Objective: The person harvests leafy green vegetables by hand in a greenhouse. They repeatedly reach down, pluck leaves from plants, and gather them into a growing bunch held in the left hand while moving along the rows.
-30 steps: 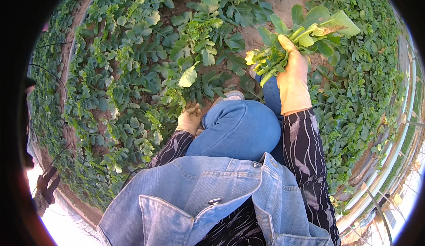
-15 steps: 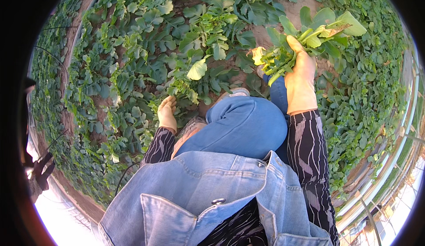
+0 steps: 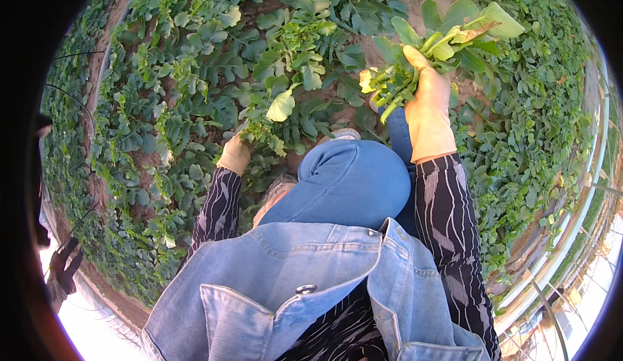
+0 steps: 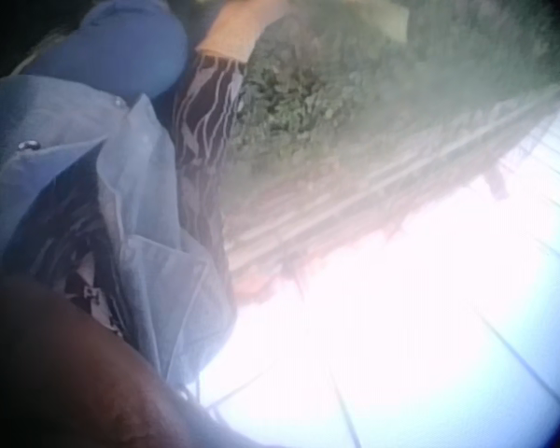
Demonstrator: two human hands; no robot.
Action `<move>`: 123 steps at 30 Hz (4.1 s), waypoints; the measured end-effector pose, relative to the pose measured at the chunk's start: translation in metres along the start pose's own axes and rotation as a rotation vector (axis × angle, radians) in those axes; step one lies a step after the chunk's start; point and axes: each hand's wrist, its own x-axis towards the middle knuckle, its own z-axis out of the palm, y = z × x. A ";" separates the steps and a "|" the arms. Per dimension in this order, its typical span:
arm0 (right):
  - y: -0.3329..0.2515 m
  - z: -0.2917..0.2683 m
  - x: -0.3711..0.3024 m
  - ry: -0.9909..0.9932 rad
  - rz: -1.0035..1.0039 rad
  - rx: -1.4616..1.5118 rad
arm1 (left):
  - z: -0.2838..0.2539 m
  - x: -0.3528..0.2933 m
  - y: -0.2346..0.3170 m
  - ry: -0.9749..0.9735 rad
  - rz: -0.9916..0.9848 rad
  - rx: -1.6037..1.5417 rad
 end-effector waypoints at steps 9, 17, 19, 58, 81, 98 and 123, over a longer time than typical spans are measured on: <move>0.000 0.005 -0.004 -0.042 -0.004 -0.009 | 0.030 -0.004 0.029 -0.064 -0.403 -0.115; -0.005 0.014 -0.013 -0.015 0.081 -0.061 | 0.046 -0.004 0.039 -0.099 -0.425 -0.021; -0.005 0.015 -0.014 -0.035 0.062 -0.079 | 0.045 -0.004 0.034 -0.107 -0.415 0.034; 0.002 0.020 -0.016 -0.067 0.084 -0.197 | 0.067 0.000 0.004 -0.228 0.182 1.352; 0.001 0.021 -0.014 -0.039 0.127 -0.188 | 0.065 -0.014 -0.013 -0.209 0.375 1.617; -0.001 0.019 -0.016 -0.069 0.102 -0.162 | 0.047 -0.023 -0.026 0.036 0.294 1.504; 0.000 0.019 -0.013 -0.111 0.107 -0.167 | 0.050 -0.013 0.041 -0.207 0.505 1.817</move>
